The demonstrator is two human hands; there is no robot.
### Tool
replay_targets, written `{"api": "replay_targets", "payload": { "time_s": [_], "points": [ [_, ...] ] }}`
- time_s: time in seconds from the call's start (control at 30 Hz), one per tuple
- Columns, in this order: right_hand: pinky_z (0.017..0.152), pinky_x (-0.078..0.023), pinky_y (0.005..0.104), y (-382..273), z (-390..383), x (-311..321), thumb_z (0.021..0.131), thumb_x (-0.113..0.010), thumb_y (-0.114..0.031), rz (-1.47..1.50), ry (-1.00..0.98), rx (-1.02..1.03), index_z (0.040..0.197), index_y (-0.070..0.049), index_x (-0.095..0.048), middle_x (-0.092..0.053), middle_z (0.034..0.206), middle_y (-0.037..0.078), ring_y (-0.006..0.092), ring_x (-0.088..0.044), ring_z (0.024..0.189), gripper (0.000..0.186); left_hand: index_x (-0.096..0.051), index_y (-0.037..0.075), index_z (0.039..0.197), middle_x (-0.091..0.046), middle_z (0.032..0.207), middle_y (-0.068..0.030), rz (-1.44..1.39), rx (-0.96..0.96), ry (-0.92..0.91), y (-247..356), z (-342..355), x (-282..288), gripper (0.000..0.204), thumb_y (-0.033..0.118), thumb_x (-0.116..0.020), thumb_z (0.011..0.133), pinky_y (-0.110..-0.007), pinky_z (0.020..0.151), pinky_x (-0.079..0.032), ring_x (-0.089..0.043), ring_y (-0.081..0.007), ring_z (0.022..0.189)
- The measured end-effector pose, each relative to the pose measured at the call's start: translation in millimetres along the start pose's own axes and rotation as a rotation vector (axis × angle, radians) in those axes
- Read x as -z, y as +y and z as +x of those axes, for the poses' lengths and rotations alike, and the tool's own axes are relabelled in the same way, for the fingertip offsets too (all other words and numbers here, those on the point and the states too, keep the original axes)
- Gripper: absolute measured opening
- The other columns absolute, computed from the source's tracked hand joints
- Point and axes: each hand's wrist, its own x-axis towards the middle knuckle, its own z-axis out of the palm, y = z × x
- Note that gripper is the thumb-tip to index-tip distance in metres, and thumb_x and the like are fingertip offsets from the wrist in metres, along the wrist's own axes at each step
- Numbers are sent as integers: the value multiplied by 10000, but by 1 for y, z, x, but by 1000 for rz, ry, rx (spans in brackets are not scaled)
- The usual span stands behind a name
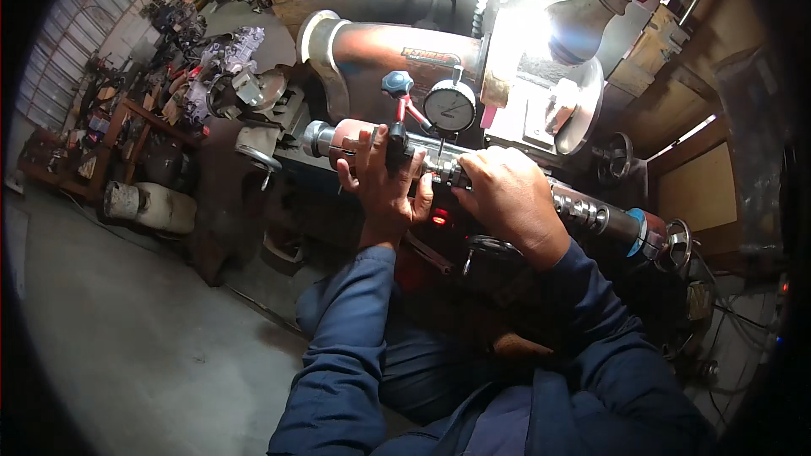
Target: The person uses a crankshaft grinding machine to service a crankshaft, adjusting the dial indicator and grinding wheel, then removes a small component and cleans it with a cloth.
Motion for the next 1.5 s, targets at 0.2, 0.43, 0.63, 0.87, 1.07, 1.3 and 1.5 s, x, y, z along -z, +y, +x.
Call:
{"api": "replay_targets", "payload": {
  "time_s": [0.2,0.43,0.63,0.87,1.07,1.3,1.5],
  "points": [
    [780,-525,404,2,-1,0,782,-764,-282,15,37,12,959,-75,-656,-652,901,105,296,-644,881,293,-699,284,1148,-439,1492,-185,-6,-18,7,0,-1,-2,329,365,-634,835,-545,1175,52,-315,-379,1440],
    [772,-522,408,3,0,-3,775,-766,-272,25,50,29,937,-69,-657,-652,891,103,294,-643,873,282,-736,265,1049,-438,1486,-219,-39,-37,184,1,3,-8,228,320,-683,835,-553,1183,3,-317,-411,1436],
    [775,-523,409,3,0,-2,773,-767,-271,23,52,25,946,-69,-658,-656,894,100,292,-646,877,287,-725,252,995,-340,1535,-239,46,-60,168,3,5,-9,150,312,-684,864,-573,1182,-36,-240,-430,1466],
    [766,-528,409,2,0,-1,774,-771,-276,21,47,-5,955,-77,-658,-658,892,100,292,-653,874,291,-648,61,1073,-418,1462,-230,-51,93,424,-5,35,27,328,349,-529,971,-529,1122,-278,-375,-404,1368],
    [784,-528,405,2,0,-1,765,-782,-265,14,10,-8,1010,-76,-657,-656,919,105,292,-651,898,334,-596,-33,1169,-652,1123,-114,-950,620,-87,-113,46,20,414,284,-352,1063,-335,948,-452,-605,-230,1045],
    [975,-465,417,33,-51,39,747,-815,-211,259,287,29,1227,38,-595,-640,1192,216,361,-609,1092,585,-663,-13,799,-670,810,-135,-527,558,-635,-161,75,15,374,240,-437,955,-346,720,-474,-608,-223,770],
    [964,-493,372,128,-155,100,956,-640,-186,252,486,-464,1388,-30,-522,-647,1230,145,245,-625,1128,475,-581,20,1128,-612,1190,-126,-1877,962,-252,-123,52,19,426,175,-679,744,-458,973,-478,-573,-239,1063]
  ]
}}
